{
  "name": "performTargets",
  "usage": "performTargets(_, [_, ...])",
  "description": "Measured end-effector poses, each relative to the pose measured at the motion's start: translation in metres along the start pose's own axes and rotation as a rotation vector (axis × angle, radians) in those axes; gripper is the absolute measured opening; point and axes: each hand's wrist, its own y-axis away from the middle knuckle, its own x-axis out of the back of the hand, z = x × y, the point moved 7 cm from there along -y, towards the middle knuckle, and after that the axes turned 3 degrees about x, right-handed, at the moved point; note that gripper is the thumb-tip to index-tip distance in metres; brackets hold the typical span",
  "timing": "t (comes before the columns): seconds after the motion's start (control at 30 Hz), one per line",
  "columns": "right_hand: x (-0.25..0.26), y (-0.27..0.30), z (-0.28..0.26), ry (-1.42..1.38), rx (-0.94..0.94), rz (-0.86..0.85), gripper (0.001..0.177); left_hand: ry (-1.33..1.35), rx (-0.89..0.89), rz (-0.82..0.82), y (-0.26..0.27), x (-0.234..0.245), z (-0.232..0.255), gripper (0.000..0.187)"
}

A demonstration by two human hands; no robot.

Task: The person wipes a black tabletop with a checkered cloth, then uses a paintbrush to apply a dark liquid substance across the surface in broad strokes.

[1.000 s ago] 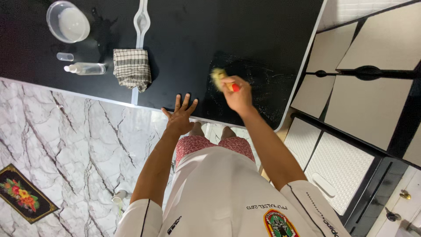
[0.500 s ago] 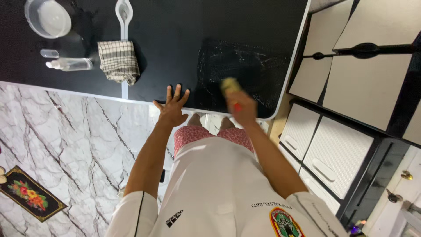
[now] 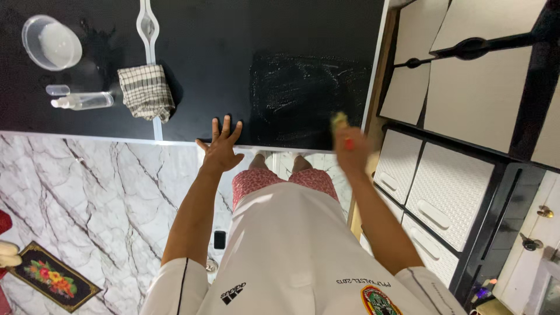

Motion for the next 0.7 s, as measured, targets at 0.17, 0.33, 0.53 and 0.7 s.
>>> performTargets(0.17, [-0.086,0.028,-0.073,-0.371,0.042,-0.135,0.014,-0.004,0.001,-0.009,-0.002,0.0,0.001,0.101])
performTargets(0.33, [-0.092,0.039,-0.06,-0.339,-0.093,-0.166,0.012,-0.006,-0.023,0.016,-0.003,0.0,-0.001,0.101])
performTargets(0.53, [0.025,0.041,0.035,0.081,-0.168,0.062,0.011,-0.005,-0.031,0.013,-0.004,-0.004,-0.003,0.101])
performTargets(0.7, [0.026,0.043,0.017,0.062,-0.049,0.072,0.009,0.007,-0.044,0.027,-0.004,-0.002,-0.002,0.101])
